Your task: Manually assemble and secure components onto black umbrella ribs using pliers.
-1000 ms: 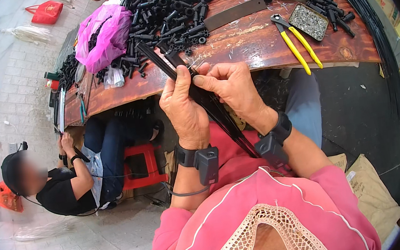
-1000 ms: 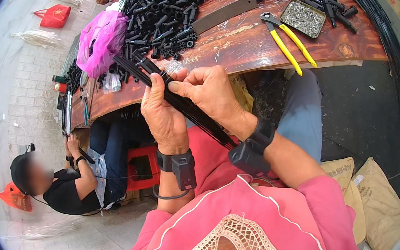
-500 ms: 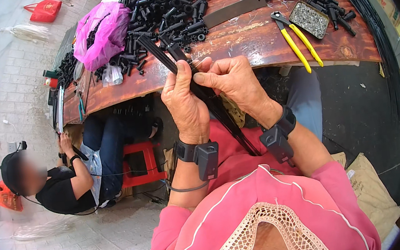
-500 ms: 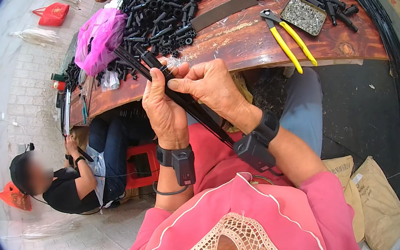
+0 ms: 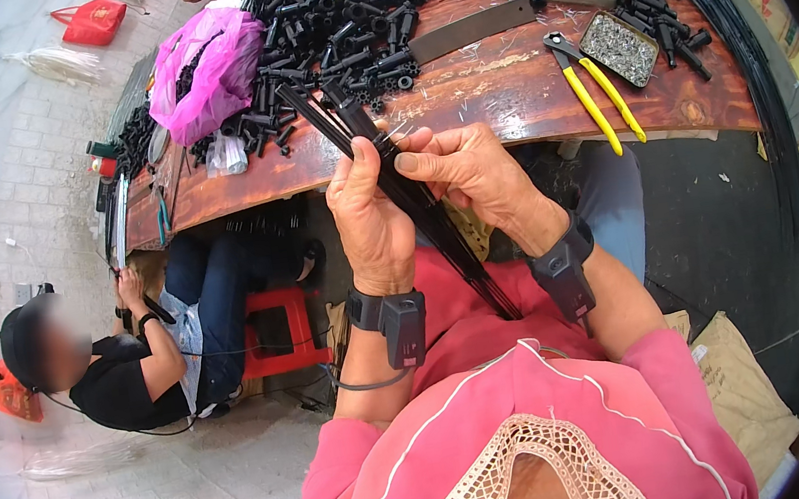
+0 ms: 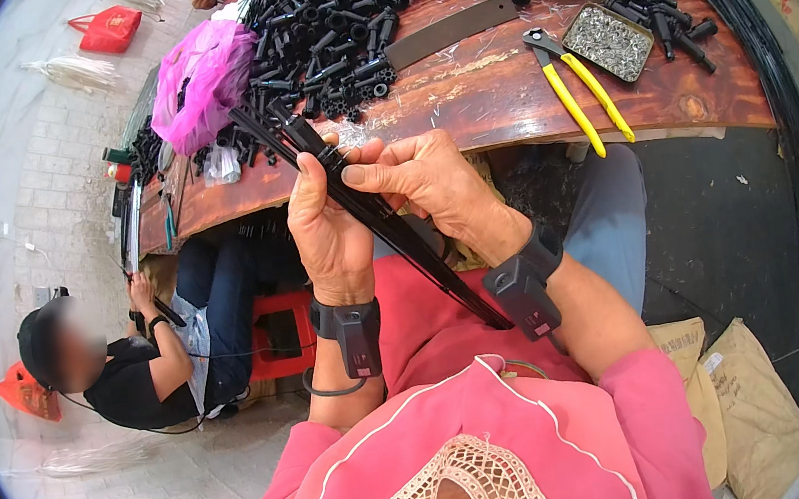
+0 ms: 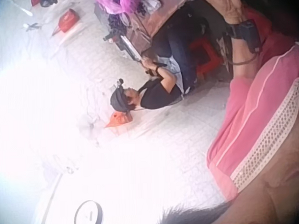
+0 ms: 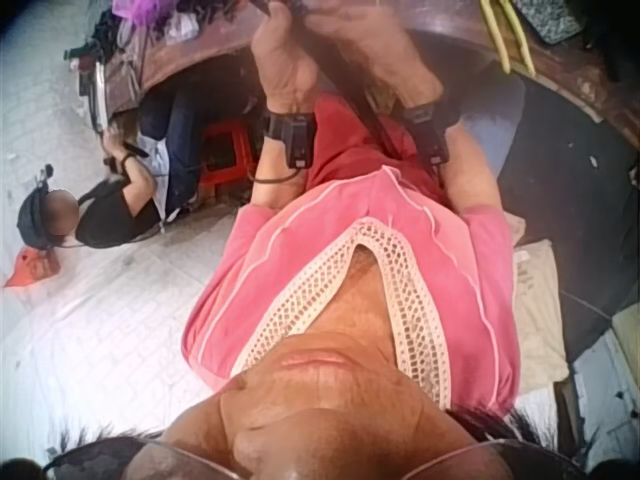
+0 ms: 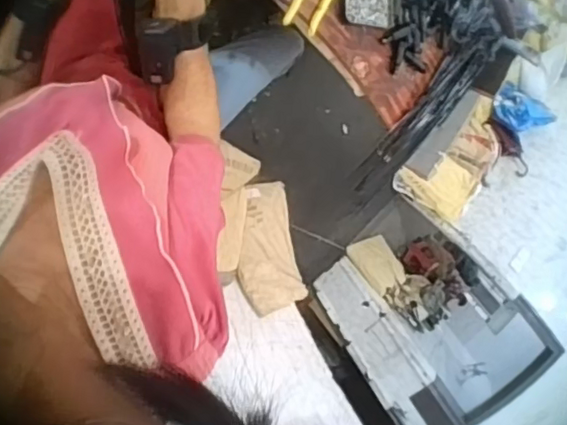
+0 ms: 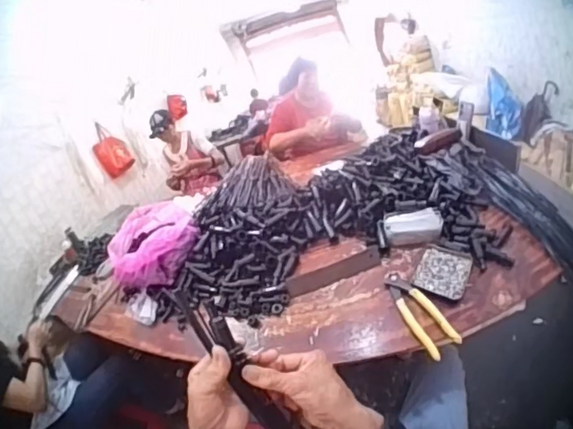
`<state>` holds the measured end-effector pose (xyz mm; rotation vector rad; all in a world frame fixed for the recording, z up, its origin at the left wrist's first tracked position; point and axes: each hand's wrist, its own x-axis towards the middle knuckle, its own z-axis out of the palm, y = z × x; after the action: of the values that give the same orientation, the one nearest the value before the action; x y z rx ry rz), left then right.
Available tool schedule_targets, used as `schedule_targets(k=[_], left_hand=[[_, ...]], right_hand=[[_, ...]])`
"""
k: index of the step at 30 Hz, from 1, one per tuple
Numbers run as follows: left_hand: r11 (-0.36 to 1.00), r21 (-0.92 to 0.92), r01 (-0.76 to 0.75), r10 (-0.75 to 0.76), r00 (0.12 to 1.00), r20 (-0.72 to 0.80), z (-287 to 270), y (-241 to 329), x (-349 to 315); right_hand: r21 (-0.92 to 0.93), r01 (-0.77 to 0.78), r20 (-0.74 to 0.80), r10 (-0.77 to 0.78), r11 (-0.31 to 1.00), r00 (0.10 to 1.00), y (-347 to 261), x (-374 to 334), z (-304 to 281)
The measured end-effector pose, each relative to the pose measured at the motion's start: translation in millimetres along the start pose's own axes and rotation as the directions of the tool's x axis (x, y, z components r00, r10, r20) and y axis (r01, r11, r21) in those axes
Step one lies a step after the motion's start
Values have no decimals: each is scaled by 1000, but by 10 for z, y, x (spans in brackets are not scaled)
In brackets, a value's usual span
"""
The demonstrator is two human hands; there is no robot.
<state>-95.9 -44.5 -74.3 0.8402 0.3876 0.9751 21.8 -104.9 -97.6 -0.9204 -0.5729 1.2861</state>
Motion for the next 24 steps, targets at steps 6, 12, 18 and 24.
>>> schedule_targets(k=[6,12,18,24], left_hand=[[999,-29,28,-26,998,58,-58,-33,7],[998,-42,49,-43,991,127,-48,-38,6],[999,4,51,-51,983,179,-54,20,-26],[997,-31,74,-68,982,177,-71,-24,-22]], right_hand=[[104,-37,51,32,994,998,-35,-15,-26],[0,-17,-24,17,1000,1000,-42,-67,-39],[-70,100,-43,-103,993,994,5,-113,-23],[-41,113,-22,-114,993,993,37,-101,-73]])
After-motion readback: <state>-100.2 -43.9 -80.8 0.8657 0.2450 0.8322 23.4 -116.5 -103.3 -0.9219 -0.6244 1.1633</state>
